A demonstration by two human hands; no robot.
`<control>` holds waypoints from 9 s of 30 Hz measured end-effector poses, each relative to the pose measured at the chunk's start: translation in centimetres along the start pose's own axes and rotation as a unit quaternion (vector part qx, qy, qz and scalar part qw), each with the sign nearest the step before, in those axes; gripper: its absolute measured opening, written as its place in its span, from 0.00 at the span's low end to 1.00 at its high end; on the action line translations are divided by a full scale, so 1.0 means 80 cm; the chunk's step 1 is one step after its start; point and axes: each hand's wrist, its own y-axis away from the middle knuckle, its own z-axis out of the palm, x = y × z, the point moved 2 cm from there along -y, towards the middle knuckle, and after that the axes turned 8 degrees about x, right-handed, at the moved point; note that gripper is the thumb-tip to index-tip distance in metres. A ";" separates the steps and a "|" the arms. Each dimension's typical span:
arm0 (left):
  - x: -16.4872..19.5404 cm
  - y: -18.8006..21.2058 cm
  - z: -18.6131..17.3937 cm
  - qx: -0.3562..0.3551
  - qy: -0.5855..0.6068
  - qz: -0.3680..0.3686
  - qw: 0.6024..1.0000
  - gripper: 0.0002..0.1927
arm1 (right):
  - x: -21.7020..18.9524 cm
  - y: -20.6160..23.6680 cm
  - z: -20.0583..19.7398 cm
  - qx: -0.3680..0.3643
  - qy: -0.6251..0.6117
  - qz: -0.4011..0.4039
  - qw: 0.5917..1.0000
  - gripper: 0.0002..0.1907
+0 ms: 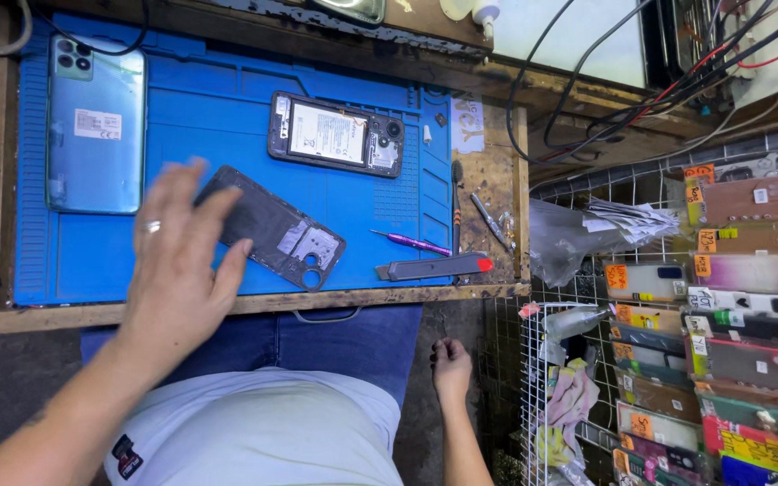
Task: The person removes internal components, adhesive strips, and a battery from a disassembled smartphone using their hands and a small prying tool on a repair mat.
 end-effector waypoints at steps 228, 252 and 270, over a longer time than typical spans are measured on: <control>-0.040 -0.018 0.029 -0.205 -0.087 0.242 0.944 0.37 | -0.151 -0.002 0.073 -0.170 -0.155 -0.406 0.884 0.02; -0.042 -0.017 0.028 -0.209 -0.092 0.239 0.944 0.36 | -0.141 0.011 0.066 -0.145 -0.127 -0.389 0.901 0.03; -0.043 -0.008 0.029 -0.197 -0.091 0.250 0.944 0.36 | -0.129 0.026 0.057 -0.146 -0.155 -0.354 0.911 0.02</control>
